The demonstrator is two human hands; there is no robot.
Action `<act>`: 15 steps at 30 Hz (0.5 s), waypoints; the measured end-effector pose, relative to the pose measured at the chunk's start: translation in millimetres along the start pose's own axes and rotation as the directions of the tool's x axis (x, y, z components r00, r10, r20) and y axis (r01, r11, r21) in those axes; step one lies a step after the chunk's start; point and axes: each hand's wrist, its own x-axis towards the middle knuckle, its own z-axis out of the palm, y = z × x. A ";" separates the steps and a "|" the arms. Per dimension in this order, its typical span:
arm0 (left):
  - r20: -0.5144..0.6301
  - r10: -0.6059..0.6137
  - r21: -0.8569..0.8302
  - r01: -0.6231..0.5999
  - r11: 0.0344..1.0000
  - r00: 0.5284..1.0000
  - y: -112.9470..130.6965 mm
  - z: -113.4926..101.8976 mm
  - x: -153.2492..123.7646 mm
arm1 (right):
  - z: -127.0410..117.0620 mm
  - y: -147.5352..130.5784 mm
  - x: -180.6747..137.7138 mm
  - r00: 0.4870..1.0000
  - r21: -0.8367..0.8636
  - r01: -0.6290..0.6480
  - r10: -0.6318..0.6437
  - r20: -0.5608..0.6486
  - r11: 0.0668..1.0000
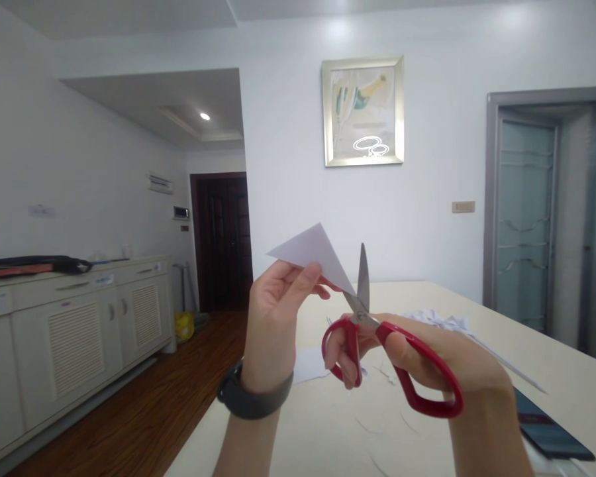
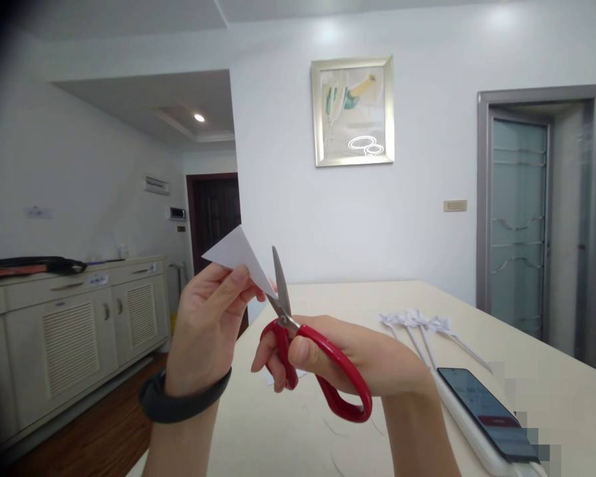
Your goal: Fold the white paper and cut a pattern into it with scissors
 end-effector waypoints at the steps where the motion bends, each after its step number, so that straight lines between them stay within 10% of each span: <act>1: -0.008 0.004 -0.011 -0.004 1.000 1.000 -0.4 0.3 0.1 | 0.1 0.4 -0.2 1.000 -0.002 0.009 -0.009 -0.003 1.000; 15: -0.022 0.003 -0.069 -0.004 0.998 1.000 -2.1 4.0 -3.7 | -2.0 -0.5 -2.5 0.998 -0.100 0.055 -0.053 0.020 0.993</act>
